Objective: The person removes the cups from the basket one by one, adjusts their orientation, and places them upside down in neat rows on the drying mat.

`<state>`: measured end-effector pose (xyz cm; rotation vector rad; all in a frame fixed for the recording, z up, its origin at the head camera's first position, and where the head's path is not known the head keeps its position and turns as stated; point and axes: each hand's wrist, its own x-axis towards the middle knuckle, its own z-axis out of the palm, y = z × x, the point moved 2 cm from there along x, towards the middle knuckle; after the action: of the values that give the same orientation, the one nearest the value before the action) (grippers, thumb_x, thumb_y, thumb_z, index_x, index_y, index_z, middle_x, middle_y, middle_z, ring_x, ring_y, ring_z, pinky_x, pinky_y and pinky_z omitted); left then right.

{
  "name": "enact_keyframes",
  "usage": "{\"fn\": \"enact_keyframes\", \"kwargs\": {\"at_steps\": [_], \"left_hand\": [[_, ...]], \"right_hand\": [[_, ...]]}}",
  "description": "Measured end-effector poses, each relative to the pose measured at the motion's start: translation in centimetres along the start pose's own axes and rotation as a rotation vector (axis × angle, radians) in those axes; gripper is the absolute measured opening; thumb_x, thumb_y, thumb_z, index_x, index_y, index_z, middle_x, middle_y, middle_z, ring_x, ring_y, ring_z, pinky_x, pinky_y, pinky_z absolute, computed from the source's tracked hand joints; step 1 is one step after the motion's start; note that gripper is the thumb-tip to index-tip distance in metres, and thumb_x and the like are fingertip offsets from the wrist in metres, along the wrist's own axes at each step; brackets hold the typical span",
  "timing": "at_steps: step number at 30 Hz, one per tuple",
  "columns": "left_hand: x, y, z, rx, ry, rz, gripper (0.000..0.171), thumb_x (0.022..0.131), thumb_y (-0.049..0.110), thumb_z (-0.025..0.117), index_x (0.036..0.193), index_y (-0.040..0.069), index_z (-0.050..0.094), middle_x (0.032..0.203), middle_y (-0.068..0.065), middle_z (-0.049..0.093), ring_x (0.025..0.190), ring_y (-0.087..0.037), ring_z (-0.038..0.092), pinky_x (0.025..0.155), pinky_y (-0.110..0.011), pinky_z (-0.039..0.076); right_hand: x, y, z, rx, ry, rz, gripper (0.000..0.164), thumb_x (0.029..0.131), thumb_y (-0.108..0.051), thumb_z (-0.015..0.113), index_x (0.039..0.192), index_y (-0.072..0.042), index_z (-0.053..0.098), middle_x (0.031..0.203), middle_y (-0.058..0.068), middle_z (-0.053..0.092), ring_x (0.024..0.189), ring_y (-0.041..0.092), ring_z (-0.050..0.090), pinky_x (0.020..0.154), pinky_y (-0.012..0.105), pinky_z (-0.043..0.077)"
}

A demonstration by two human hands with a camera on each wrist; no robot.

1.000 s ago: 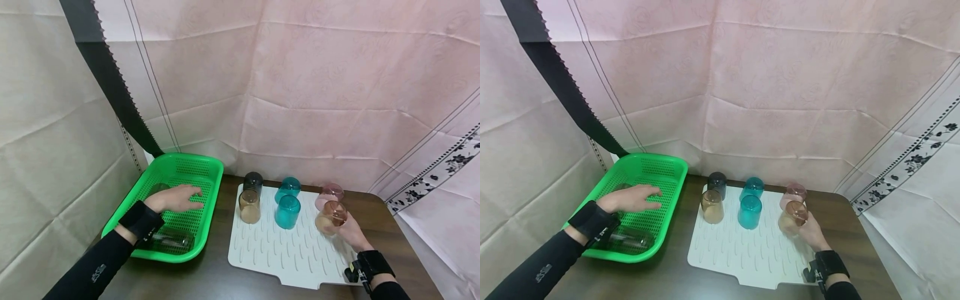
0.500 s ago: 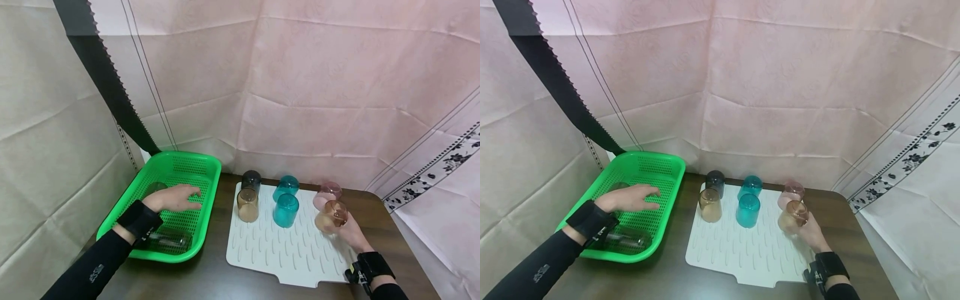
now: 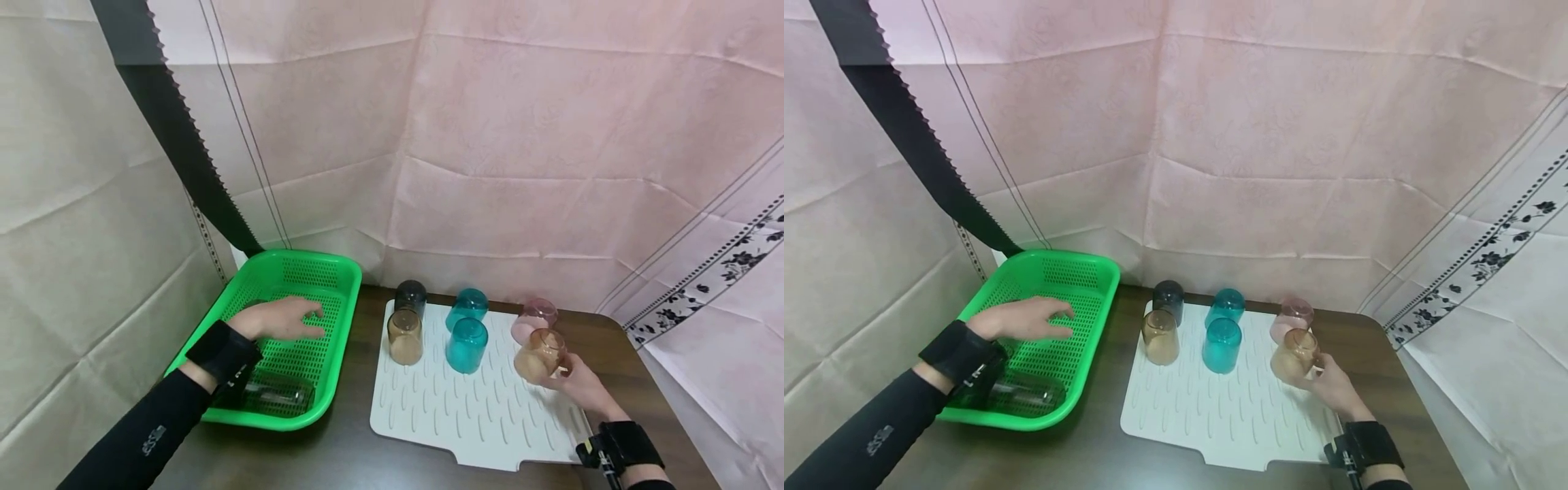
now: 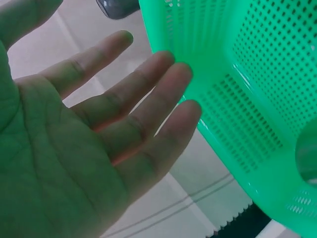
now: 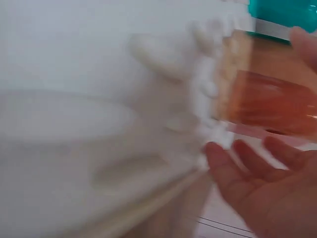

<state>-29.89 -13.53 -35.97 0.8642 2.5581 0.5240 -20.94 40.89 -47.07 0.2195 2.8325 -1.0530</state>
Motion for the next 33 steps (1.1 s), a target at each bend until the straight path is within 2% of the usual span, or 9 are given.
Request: {"fn": "enact_keyframes", "kwargs": {"at_steps": [5, 9, 13, 16, 21, 26, 33], "left_hand": [[0.0, -0.7, -1.1, 0.040, -0.025, -0.047, 0.050, 0.096, 0.036, 0.056, 0.130, 0.000, 0.050, 0.129, -0.019, 0.052, 0.114, -0.034, 0.051, 0.087, -0.045, 0.044], [0.0, -2.1, -1.9, 0.082, -0.024, -0.160, 0.058, 0.094, 0.032, 0.059, 0.135, -0.006, 0.043, 0.134, -0.026, 0.045, 0.120, -0.042, 0.045, 0.091, -0.049, 0.042], [0.4, -3.7, -2.3, 0.119, -0.013, -0.275, 0.069, 0.094, 0.028, 0.060, 0.142, -0.011, 0.029, 0.141, -0.033, 0.033, 0.127, -0.048, 0.033, 0.100, -0.053, 0.034], [1.0, -4.7, -2.2, 0.131, -0.006, -0.356, 0.075, 0.093, 0.025, 0.061, 0.143, -0.013, 0.021, 0.143, -0.036, 0.026, 0.129, -0.050, 0.028, 0.102, -0.055, 0.030], [1.8, -6.2, -2.0, 0.097, -0.011, -0.457, 0.078, 0.092, 0.025, 0.063, 0.144, -0.012, 0.018, 0.142, -0.037, 0.026, 0.127, -0.051, 0.031, 0.100, -0.055, 0.033], [2.0, -7.9, -1.7, 0.038, -0.013, -0.504, 0.080, 0.092, 0.027, 0.062, 0.145, -0.011, 0.015, 0.145, -0.037, 0.019, 0.130, -0.052, 0.024, 0.102, -0.058, 0.028], [1.2, -9.4, -0.7, -0.028, 0.000, -0.562, 0.081, 0.093, 0.027, 0.060, 0.147, -0.009, 0.012, 0.146, -0.037, 0.013, 0.132, -0.053, 0.018, 0.102, -0.058, 0.027]], "right_hand": [[-1.1, -1.1, -1.9, -0.210, -0.015, 0.026, 0.084, 0.085, -0.043, 0.068, 0.130, 0.019, 0.033, 0.122, 0.042, 0.042, 0.107, 0.053, 0.048, 0.078, 0.054, 0.047], [-1.8, -2.3, -2.9, -0.278, -0.046, 0.026, 0.078, 0.086, -0.044, 0.066, 0.125, 0.018, 0.040, 0.114, 0.037, 0.050, 0.098, 0.047, 0.054, 0.071, 0.049, 0.049], [-2.7, -3.5, -3.4, -0.333, -0.080, -0.007, 0.077, 0.087, -0.048, 0.062, 0.123, 0.018, 0.043, 0.114, 0.037, 0.053, 0.101, 0.049, 0.054, 0.073, 0.051, 0.048], [-3.2, -4.7, -3.6, -0.342, -0.091, -0.035, 0.076, 0.088, -0.050, 0.061, 0.124, 0.015, 0.047, 0.115, 0.035, 0.054, 0.104, 0.050, 0.053, 0.075, 0.054, 0.048], [-3.5, -6.4, -3.3, -0.308, -0.139, -0.037, 0.065, 0.086, -0.046, 0.064, 0.116, 0.010, 0.056, 0.111, 0.031, 0.058, 0.101, 0.047, 0.055, 0.075, 0.053, 0.048], [-3.3, -6.8, -2.4, -0.302, -0.188, -0.034, 0.058, 0.086, -0.041, 0.066, 0.110, 0.012, 0.058, 0.107, 0.026, 0.060, 0.094, 0.036, 0.059, 0.072, 0.048, 0.050], [-3.1, -6.8, -1.5, -0.284, -0.216, -0.052, 0.062, 0.086, -0.042, 0.066, 0.113, 0.012, 0.056, 0.109, 0.025, 0.059, 0.098, 0.037, 0.058, 0.075, 0.049, 0.049]]}}
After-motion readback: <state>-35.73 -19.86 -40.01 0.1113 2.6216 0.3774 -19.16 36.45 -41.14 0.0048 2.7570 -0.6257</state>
